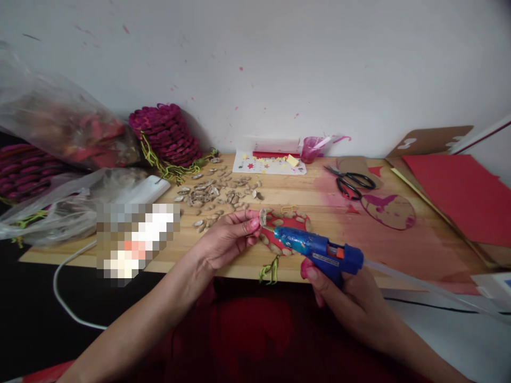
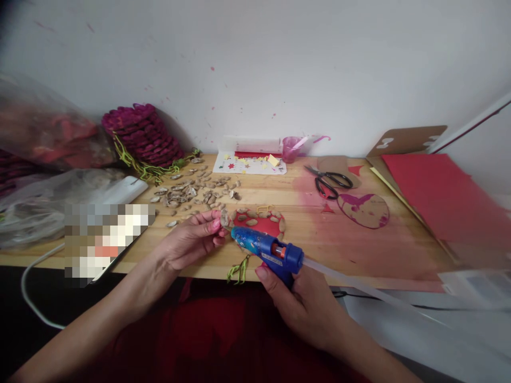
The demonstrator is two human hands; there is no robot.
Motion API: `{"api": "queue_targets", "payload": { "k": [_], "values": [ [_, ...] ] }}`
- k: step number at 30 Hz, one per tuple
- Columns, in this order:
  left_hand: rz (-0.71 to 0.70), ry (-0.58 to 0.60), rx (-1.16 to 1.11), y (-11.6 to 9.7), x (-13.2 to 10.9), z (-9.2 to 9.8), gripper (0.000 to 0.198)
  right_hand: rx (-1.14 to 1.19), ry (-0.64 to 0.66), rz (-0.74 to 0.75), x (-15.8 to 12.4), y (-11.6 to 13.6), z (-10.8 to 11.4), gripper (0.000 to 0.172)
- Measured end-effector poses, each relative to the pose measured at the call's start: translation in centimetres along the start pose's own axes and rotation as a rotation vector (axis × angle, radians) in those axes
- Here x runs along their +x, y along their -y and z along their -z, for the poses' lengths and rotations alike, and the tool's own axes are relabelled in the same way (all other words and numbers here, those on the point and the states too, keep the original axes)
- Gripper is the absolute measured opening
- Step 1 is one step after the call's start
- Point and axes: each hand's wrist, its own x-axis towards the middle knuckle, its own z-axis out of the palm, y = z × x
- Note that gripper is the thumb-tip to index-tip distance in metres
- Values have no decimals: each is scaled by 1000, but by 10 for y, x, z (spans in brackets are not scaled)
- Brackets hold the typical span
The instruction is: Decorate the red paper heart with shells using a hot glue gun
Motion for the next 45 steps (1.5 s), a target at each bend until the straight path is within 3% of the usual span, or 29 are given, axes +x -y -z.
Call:
{"api": "queue_targets", "payload": {
  "k": [7,25,32,34,39,45],
  "values": [
    [0,19,9,0,0,0,33,2,6,-56,-5,-5,1,32],
    [11,50,31,2,4,1,26,-15,-13,-39,-2,-7,2,35],
    [-42,60,81,0,8,-4,30,32,-59,-175,-1,-23,4,47],
    [-87,61,156,-1,10,-6,30,109,-105,-225,3,-30,5,49],
    [-239,121,457,-5,16,-9,19,473,-287,-380,16,-50,3,32],
    [-574,84,1195,-14,24,-9,5,643,-415,-481,27,-63,-3,30]
  ]
}}
